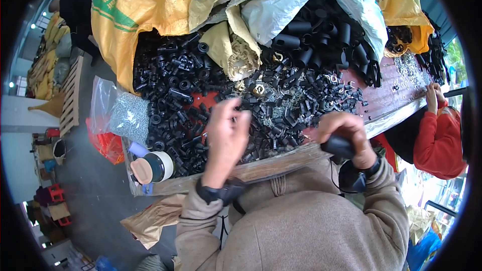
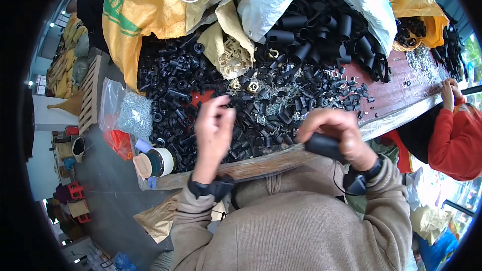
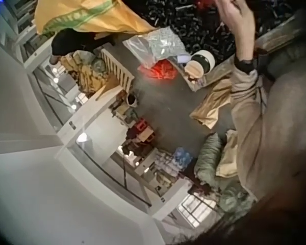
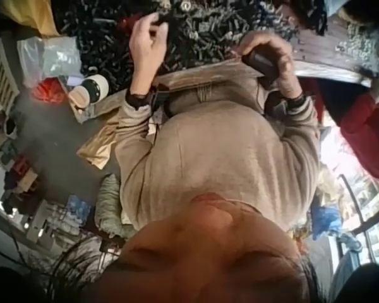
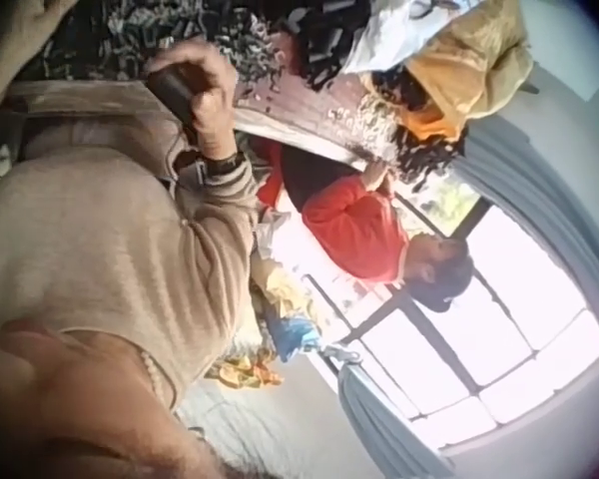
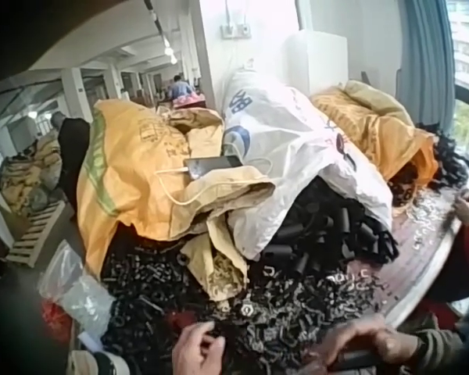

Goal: Assembling small black plastic and rubber components by hand at a workbench.

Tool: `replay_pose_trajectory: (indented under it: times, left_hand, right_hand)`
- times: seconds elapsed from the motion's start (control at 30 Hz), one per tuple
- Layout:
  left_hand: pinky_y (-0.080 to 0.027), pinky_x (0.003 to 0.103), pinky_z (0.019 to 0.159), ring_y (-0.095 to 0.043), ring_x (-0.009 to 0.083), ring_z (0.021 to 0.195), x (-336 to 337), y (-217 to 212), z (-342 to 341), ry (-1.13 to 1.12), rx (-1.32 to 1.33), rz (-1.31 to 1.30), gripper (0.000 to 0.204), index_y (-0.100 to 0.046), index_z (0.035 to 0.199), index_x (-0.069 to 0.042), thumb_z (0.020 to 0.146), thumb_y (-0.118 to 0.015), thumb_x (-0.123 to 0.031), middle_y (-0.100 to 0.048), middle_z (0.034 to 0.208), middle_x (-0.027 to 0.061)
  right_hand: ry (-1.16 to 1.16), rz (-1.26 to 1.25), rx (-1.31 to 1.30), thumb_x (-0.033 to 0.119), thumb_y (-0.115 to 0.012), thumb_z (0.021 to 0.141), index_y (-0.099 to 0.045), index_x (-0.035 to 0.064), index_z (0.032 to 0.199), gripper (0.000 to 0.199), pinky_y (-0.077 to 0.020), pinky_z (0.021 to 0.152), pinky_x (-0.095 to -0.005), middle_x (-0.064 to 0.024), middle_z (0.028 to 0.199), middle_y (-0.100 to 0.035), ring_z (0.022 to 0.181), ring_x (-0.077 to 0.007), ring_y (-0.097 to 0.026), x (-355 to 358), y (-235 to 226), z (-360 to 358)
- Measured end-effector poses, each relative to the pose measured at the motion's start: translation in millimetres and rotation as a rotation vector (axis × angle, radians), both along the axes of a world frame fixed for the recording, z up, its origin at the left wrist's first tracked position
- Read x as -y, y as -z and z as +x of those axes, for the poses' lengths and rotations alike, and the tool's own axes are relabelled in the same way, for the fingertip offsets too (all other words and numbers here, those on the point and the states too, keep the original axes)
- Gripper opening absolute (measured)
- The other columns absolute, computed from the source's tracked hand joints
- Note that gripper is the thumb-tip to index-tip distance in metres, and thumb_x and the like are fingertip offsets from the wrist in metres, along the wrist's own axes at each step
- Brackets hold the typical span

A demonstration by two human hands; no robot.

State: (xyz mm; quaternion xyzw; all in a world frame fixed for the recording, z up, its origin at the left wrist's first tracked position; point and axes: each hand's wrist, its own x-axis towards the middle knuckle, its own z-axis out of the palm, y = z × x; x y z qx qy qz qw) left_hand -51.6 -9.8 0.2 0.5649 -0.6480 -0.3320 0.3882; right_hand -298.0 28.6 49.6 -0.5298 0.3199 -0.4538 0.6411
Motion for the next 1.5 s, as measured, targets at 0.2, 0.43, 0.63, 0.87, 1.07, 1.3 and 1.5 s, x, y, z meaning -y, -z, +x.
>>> replay_pose_trajectory:
  times: [0.2, 0.43, 0.63, 0.87, 1.07, 1.3, 1.5]
  left_hand:
    - [-0.046, 0.038, 0.066, -0.055, 0.0309, 0.081, 5.6, 21.3, 71.1, -0.119, 0.820, -0.092, 0.032, -0.051, 0.103, -0.004, 0.073, -0.058, -0.009, -0.051, 0.098, 0.0125]
    - [-0.045, 0.037, 0.068, -0.054, 0.0316, 0.084, 18.0, 22.7, 72.3, -0.043, 0.819, -0.070, 0.025, -0.054, 0.098, -0.003, 0.073, -0.057, -0.006, -0.052, 0.096, 0.0127]
    - [-0.045, 0.036, 0.068, -0.055, 0.0274, 0.086, 15.0, 20.1, 72.6, -0.083, 0.842, -0.185, 0.017, -0.057, 0.092, -0.001, 0.076, -0.056, -0.008, -0.053, 0.095, 0.0128]
    - [-0.049, 0.031, 0.061, -0.056, 0.0232, 0.081, -10.2, -2.1, 42.5, -0.091, -1.066, 0.447, 0.027, -0.047, 0.104, 0.000, 0.086, -0.048, -0.020, -0.051, 0.090, 0.0097]
    - [-0.049, 0.027, 0.057, -0.054, 0.0215, 0.074, -29.4, 7.2, 27.1, 0.089, -1.418, 0.868, 0.034, -0.041, 0.110, 0.001, 0.087, -0.047, -0.023, -0.049, 0.091, 0.0093]
    - [-0.045, 0.023, 0.052, -0.051, 0.0184, 0.065, -40.8, 15.9, 6.6, 0.263, -1.142, 0.895, 0.039, -0.041, 0.108, 0.004, 0.080, -0.053, -0.021, -0.048, 0.089, 0.0106]
    - [-0.042, 0.022, 0.049, -0.051, 0.0161, 0.064, -39.7, 20.5, -4.6, 0.282, -1.209, 0.956, 0.038, -0.044, 0.105, 0.004, 0.069, -0.054, -0.006, -0.049, 0.088, 0.0104]
  right_hand:
    - [0.229, -0.014, -0.318, 0.062, -0.042, 0.075, -0.054, -0.0021, 0.077, 0.065, -0.0407, 0.059, -0.0271, -0.0099, 0.067, -0.054, 0.063, -0.0182, -0.051, -44.0, 0.7, -90.3]
    - [0.143, 0.436, -1.098, 0.034, -0.061, 0.069, -0.056, -0.0018, 0.083, 0.039, -0.0437, 0.062, -0.0271, -0.0090, 0.072, -0.054, 0.067, -0.0173, -0.055, -138.7, 73.0, -181.5]
    - [0.067, 0.138, -1.081, 0.008, -0.060, 0.068, -0.057, -0.0004, 0.084, 0.018, -0.0445, 0.059, -0.0303, -0.0118, 0.074, -0.054, 0.066, -0.0277, -0.055, -99.1, 54.4, -124.5]
    - [0.032, -0.604, -0.946, 0.005, -0.060, 0.067, -0.055, 0.0013, 0.081, 0.015, -0.0389, 0.051, -0.0341, -0.0103, 0.071, -0.050, 0.058, -0.0262, -0.049, -12.5, 62.5, -34.4]
    - [-0.159, -0.766, -1.115, 0.008, -0.055, 0.063, -0.046, 0.0046, 0.069, 0.011, -0.0421, 0.054, -0.0334, -0.0078, 0.067, -0.044, 0.057, -0.0227, -0.050, 2.0, 83.4, -5.9]
    - [-0.218, -0.825, -1.258, 0.009, -0.054, 0.063, -0.044, 0.0048, 0.066, 0.011, -0.0437, 0.054, -0.0311, -0.0079, 0.067, -0.043, 0.056, -0.0221, -0.052, 6.3, 82.0, 1.2]
    - [-0.068, -0.593, -1.192, 0.006, -0.053, 0.070, -0.045, 0.0030, 0.073, 0.009, -0.0429, 0.050, -0.0289, -0.0089, 0.068, -0.047, 0.054, -0.0215, -0.053, 0.7, 83.3, 4.9]
